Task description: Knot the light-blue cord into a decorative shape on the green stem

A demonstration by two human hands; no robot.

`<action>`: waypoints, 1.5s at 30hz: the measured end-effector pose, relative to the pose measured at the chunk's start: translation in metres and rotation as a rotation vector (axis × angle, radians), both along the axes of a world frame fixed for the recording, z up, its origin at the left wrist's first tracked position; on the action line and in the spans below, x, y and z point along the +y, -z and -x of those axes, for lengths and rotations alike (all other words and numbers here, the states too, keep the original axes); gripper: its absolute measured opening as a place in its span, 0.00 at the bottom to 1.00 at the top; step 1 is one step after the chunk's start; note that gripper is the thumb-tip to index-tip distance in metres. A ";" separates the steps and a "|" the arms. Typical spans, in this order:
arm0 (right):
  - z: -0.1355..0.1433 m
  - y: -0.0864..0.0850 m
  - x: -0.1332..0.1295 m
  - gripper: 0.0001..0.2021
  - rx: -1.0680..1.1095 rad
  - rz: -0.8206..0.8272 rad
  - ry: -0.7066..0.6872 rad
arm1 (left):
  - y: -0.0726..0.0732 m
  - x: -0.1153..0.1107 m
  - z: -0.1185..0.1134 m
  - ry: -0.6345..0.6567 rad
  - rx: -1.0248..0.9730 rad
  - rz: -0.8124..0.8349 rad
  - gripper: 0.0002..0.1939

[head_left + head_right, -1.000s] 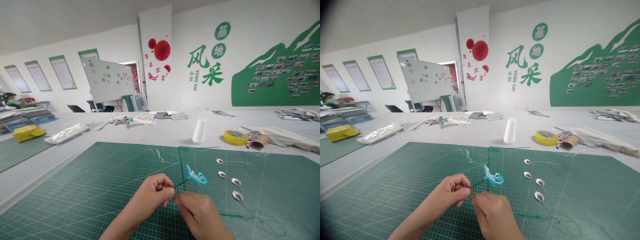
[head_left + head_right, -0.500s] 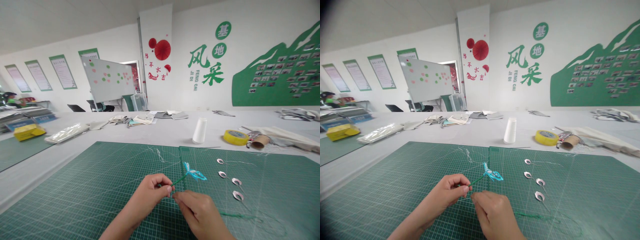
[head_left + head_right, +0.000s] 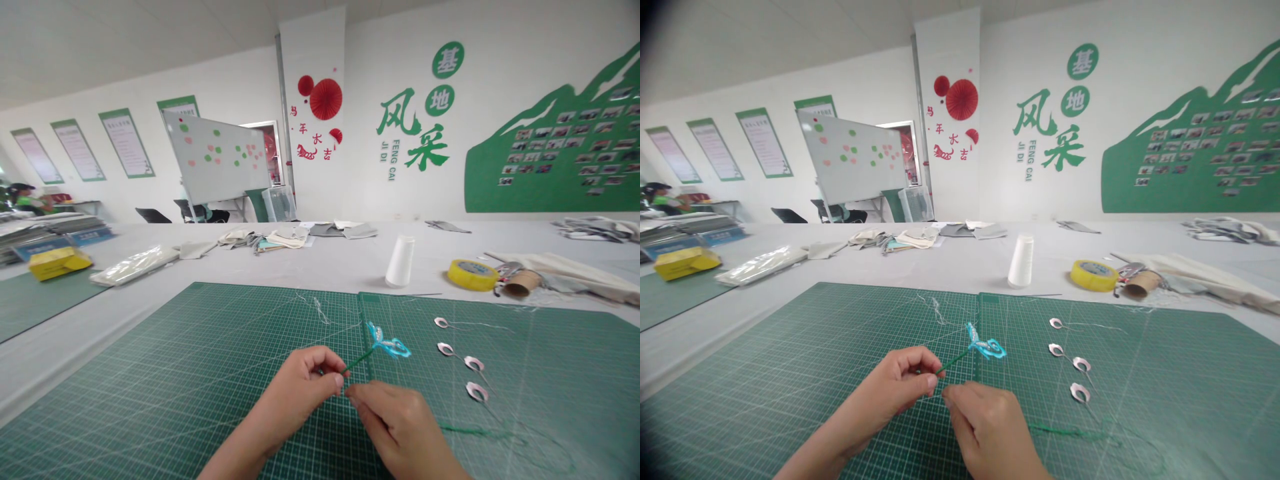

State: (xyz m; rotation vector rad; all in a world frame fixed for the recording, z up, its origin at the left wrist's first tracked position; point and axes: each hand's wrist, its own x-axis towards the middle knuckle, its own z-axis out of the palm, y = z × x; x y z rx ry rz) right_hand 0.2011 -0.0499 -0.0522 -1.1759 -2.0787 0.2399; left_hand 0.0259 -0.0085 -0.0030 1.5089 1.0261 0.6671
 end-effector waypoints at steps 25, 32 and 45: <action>-0.004 -0.008 -0.002 0.14 0.115 0.135 -0.037 | -0.004 0.000 0.002 0.024 -0.142 0.122 0.08; -0.006 -0.009 0.008 0.14 0.349 0.354 -0.076 | -0.007 0.000 0.011 0.208 -0.069 0.069 0.07; -0.027 -0.012 0.021 0.13 0.503 0.581 -0.219 | -0.007 -0.006 0.010 0.423 0.083 0.009 0.06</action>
